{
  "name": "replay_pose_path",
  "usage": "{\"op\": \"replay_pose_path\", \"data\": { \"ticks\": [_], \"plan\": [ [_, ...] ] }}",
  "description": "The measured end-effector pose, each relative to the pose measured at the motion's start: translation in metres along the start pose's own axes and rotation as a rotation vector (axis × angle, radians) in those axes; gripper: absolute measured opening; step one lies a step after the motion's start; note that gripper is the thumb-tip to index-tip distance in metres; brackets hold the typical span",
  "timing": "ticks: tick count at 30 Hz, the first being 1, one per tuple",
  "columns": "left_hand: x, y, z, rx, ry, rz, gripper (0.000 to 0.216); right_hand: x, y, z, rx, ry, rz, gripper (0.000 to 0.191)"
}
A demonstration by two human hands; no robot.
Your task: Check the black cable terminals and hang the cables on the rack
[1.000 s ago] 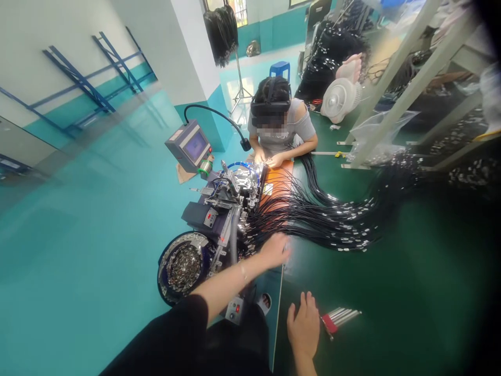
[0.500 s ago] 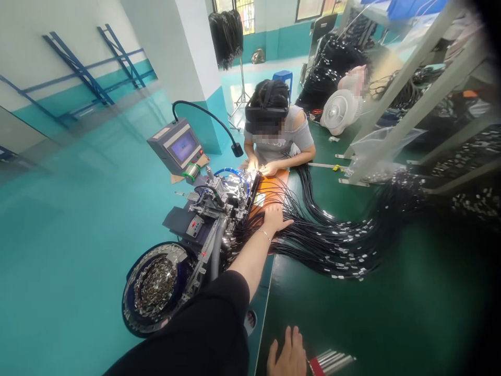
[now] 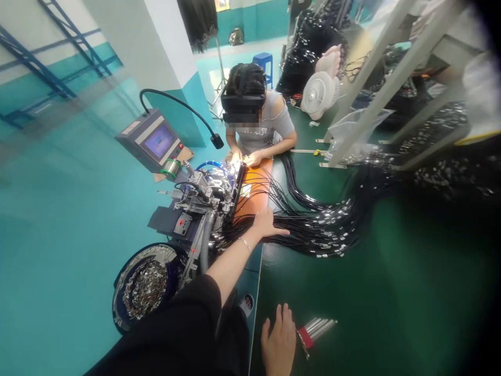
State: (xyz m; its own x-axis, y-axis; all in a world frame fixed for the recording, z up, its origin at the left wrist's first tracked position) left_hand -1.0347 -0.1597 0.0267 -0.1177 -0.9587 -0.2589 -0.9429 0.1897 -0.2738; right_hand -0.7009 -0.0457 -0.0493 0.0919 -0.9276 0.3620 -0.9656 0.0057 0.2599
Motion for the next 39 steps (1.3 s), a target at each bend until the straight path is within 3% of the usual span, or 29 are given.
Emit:
{"op": "replay_pose_path", "data": {
  "ticks": [4, 6, 10, 12, 23, 32, 39],
  "plan": [
    [-0.019, -0.024, 0.016, 0.115, 0.045, 0.101, 0.138, 0.001, 0.001, 0.0, -0.007, -0.01, 0.014, 0.06],
    [-0.027, -0.031, 0.022, 0.143, 0.074, 0.09, 0.132, 0.0, 0.0, 0.001, -0.016, -0.016, 0.021, 0.061],
    [-0.033, -0.035, 0.025, 0.179, 0.09, 0.013, 0.061, 0.001, -0.001, 0.002, -0.008, -0.014, 0.029, 0.062],
    [-0.033, -0.033, 0.025, 0.211, 0.08, -0.012, 0.039, 0.001, -0.002, 0.002, -0.002, -0.002, 0.036, 0.062],
    [-0.054, -0.048, 0.038, 0.337, -0.074, -0.011, 0.035, 0.001, -0.003, 0.002, -0.017, 0.038, 0.081, 0.055],
    [-0.101, -0.072, 0.08, 0.348, -0.345, 0.002, 0.035, -0.001, -0.005, 0.005, -0.015, 0.022, 0.079, 0.056],
    [-0.095, -0.072, 0.092, 0.365, -0.494, -0.024, 0.033, 0.001, -0.005, 0.002, -0.003, 0.022, 0.072, 0.056]
  ]
}}
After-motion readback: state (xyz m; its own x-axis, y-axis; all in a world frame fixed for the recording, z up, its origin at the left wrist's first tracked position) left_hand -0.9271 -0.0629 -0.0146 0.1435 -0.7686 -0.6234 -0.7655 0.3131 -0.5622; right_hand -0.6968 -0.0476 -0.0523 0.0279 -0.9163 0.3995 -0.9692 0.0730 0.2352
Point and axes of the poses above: each hand's wrist, its own y-axis towards the middle knuckle, its own z-axis out of the palm, x = y × z, the point moved 3 cm from there along y, towards the middle knuckle
